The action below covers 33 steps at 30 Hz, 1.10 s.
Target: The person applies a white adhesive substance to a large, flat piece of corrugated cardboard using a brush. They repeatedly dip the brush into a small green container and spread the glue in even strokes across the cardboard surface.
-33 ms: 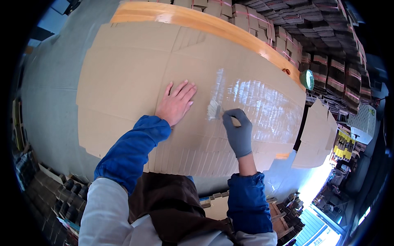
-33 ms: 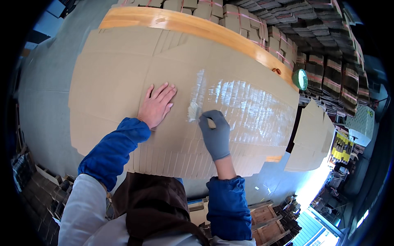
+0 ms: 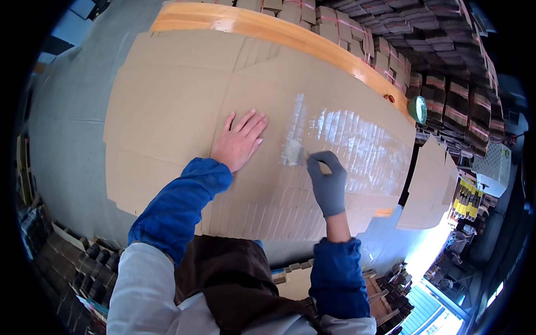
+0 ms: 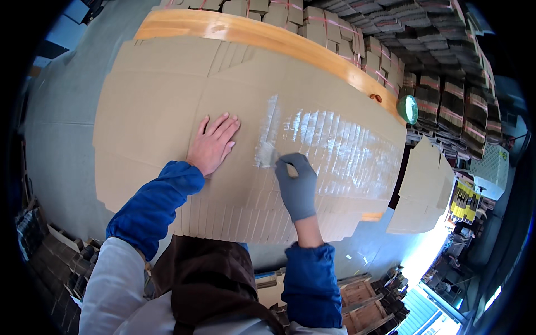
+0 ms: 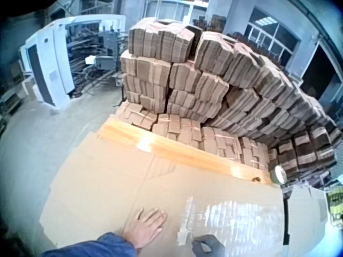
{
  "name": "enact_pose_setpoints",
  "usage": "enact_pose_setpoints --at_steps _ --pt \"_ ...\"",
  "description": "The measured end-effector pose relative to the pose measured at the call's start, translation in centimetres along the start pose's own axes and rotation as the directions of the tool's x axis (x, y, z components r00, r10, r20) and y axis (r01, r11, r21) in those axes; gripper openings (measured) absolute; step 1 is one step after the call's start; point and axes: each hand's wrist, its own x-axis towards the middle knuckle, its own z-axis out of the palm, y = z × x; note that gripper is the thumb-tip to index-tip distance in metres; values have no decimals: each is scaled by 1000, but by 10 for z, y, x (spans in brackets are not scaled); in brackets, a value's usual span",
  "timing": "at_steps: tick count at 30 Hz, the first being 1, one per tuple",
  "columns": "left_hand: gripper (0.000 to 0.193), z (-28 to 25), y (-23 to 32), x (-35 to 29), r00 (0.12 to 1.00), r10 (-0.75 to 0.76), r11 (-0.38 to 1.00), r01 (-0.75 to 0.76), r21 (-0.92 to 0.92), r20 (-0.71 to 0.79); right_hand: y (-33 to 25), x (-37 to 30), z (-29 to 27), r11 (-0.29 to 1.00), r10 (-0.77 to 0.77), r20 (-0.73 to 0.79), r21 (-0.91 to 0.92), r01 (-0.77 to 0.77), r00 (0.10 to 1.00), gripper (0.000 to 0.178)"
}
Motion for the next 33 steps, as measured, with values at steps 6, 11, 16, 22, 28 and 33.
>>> enact_pose_setpoints --at_steps 6,11,16,22,28,33 --pt "50 -1 1 2 1000 -4 1000 4 1 14 -3 -25 4 999 35 30 5 -35 999 10" --pt "50 3 1 1 1000 -1 1000 1 2 -2 -14 -41 6 1000 -8 -4 19 8 1000 12" --pt "49 5 0 -1 1000 5 1000 -5 7 -9 -15 -46 3 999 -15 -7 -28 15 1000 13" --pt "48 2 1 5 1000 7 1000 -7 0 1 -10 -46 -15 983 -42 62 -175 52 997 12" --pt "46 3 -1 -1 1000 6 1000 -6 -2 9 -38 -43 -31 961 -135 444 -161 227 886 14" --pt "46 4 -2 1 1000 10 1000 -10 16 14 -19 -23 -17 860 -145 510 -359 363 848 15"
